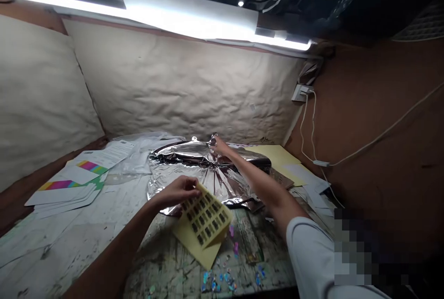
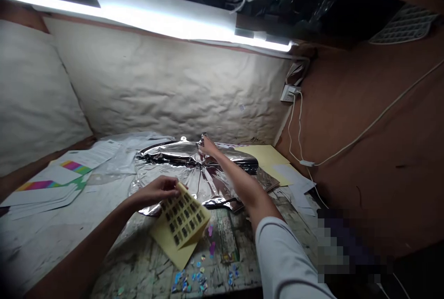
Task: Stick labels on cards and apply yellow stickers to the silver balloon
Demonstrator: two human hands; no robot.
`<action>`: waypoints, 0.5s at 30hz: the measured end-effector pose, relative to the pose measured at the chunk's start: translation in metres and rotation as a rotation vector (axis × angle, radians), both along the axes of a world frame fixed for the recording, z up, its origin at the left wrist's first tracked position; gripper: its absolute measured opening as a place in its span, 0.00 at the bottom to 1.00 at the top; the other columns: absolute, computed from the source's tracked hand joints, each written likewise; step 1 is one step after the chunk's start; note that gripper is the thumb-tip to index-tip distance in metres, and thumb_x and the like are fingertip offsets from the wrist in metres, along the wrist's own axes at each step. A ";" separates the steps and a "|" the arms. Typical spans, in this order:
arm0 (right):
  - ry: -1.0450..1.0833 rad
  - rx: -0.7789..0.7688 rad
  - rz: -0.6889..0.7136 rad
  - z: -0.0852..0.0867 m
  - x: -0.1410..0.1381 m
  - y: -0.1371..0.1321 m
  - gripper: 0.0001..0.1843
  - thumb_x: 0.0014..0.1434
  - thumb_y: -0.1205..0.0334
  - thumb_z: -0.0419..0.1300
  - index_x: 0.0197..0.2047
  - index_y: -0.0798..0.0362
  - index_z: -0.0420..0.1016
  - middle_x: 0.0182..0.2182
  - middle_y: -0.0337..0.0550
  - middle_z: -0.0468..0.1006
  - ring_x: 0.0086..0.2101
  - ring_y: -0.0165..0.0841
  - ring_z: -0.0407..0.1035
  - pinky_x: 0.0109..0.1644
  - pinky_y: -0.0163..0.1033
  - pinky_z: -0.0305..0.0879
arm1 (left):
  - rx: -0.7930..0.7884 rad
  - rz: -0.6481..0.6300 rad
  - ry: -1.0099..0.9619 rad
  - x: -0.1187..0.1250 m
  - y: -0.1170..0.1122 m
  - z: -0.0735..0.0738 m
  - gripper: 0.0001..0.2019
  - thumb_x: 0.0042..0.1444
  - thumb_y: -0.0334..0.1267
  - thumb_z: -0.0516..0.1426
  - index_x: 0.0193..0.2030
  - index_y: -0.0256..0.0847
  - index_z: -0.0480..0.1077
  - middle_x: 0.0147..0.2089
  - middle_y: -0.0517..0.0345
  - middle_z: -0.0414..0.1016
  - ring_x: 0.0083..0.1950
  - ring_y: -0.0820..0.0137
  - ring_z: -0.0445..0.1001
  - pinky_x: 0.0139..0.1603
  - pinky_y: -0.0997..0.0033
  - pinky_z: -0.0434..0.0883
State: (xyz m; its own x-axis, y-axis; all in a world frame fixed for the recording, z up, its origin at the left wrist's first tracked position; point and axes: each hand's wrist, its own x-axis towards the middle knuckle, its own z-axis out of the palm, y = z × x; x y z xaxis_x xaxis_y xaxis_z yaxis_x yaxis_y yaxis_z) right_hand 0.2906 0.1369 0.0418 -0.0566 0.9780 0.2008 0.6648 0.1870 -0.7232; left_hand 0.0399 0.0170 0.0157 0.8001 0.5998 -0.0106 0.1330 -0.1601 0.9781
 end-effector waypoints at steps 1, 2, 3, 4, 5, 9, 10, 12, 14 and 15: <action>0.021 0.003 -0.003 0.000 0.000 -0.009 0.23 0.58 0.66 0.60 0.57 0.56 0.67 0.52 0.54 0.74 0.47 0.37 0.71 0.47 0.36 0.68 | -0.019 0.098 -0.060 0.000 0.003 -0.001 0.15 0.51 0.47 0.64 0.37 0.35 0.74 0.37 0.52 0.79 0.36 0.66 0.76 0.37 0.70 0.70; 0.036 -0.004 -0.007 0.001 0.000 -0.020 0.20 0.62 0.63 0.57 0.57 0.56 0.68 0.52 0.54 0.74 0.47 0.37 0.71 0.47 0.37 0.68 | -0.033 0.195 -0.112 0.000 0.006 -0.002 0.16 0.51 0.47 0.64 0.37 0.35 0.73 0.36 0.53 0.79 0.35 0.66 0.76 0.36 0.71 0.70; 0.060 -0.032 0.018 0.002 -0.001 -0.031 0.18 0.65 0.60 0.53 0.55 0.56 0.70 0.51 0.54 0.75 0.46 0.37 0.72 0.47 0.37 0.69 | -0.042 0.289 -0.161 0.001 0.008 -0.003 0.16 0.50 0.47 0.64 0.37 0.35 0.73 0.35 0.53 0.78 0.34 0.67 0.76 0.35 0.71 0.69; 0.094 -0.074 0.080 0.004 -0.002 -0.043 0.19 0.68 0.56 0.49 0.53 0.57 0.72 0.49 0.54 0.76 0.44 0.36 0.74 0.45 0.38 0.70 | -0.052 0.372 -0.207 0.000 0.011 -0.004 0.17 0.49 0.47 0.65 0.37 0.35 0.73 0.35 0.54 0.78 0.34 0.67 0.76 0.35 0.71 0.70; 0.135 -0.131 0.171 0.005 -0.003 -0.054 0.22 0.68 0.52 0.47 0.52 0.57 0.74 0.46 0.53 0.78 0.42 0.36 0.75 0.44 0.39 0.71 | -0.062 0.440 -0.248 0.000 0.013 -0.005 0.17 0.48 0.47 0.65 0.37 0.35 0.72 0.35 0.54 0.78 0.34 0.67 0.76 0.35 0.70 0.70; 0.348 -0.271 0.489 0.001 -0.008 -0.094 0.27 0.52 0.48 0.67 0.51 0.55 0.76 0.42 0.48 0.80 0.39 0.36 0.75 0.42 0.38 0.70 | -0.107 0.498 -0.344 0.002 0.015 -0.007 0.22 0.45 0.44 0.68 0.45 0.35 0.71 0.37 0.52 0.79 0.37 0.65 0.78 0.38 0.67 0.72; 0.352 -0.257 0.492 -0.001 -0.009 -0.101 0.27 0.48 0.50 0.70 0.49 0.56 0.77 0.39 0.46 0.80 0.37 0.35 0.74 0.40 0.37 0.69 | -0.108 0.490 -0.357 0.003 0.013 -0.007 0.25 0.45 0.44 0.68 0.49 0.36 0.70 0.38 0.52 0.80 0.38 0.64 0.78 0.39 0.66 0.72; 0.347 -0.247 0.495 -0.005 -0.011 -0.108 0.24 0.47 0.51 0.70 0.44 0.56 0.79 0.35 0.44 0.80 0.33 0.34 0.73 0.37 0.36 0.68 | -0.097 0.485 -0.373 0.006 0.010 -0.006 0.29 0.45 0.45 0.68 0.53 0.37 0.68 0.41 0.51 0.80 0.39 0.65 0.78 0.39 0.67 0.72; 0.341 -0.266 0.511 -0.007 -0.013 -0.112 0.21 0.49 0.50 0.69 0.41 0.57 0.80 0.33 0.44 0.80 0.31 0.34 0.73 0.36 0.36 0.67 | -0.062 0.500 -0.376 0.009 0.006 -0.004 0.27 0.46 0.47 0.67 0.51 0.36 0.70 0.40 0.51 0.80 0.37 0.66 0.77 0.36 0.69 0.72; 0.343 -0.271 0.514 -0.007 -0.014 -0.113 0.21 0.50 0.50 0.68 0.40 0.58 0.80 0.33 0.44 0.80 0.31 0.34 0.73 0.36 0.36 0.66 | -0.039 0.516 -0.372 0.010 0.005 -0.003 0.24 0.47 0.49 0.66 0.47 0.35 0.72 0.38 0.51 0.80 0.35 0.66 0.77 0.35 0.70 0.71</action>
State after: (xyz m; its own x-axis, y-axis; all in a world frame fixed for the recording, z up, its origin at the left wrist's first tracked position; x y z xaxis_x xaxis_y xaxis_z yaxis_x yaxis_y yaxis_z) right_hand 0.2767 0.0240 0.0347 -0.5047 0.8623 0.0416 0.2643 0.2002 -0.9434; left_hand 0.0501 0.0216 0.0127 0.3625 0.9138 0.1830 -0.1665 -0.1297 0.9775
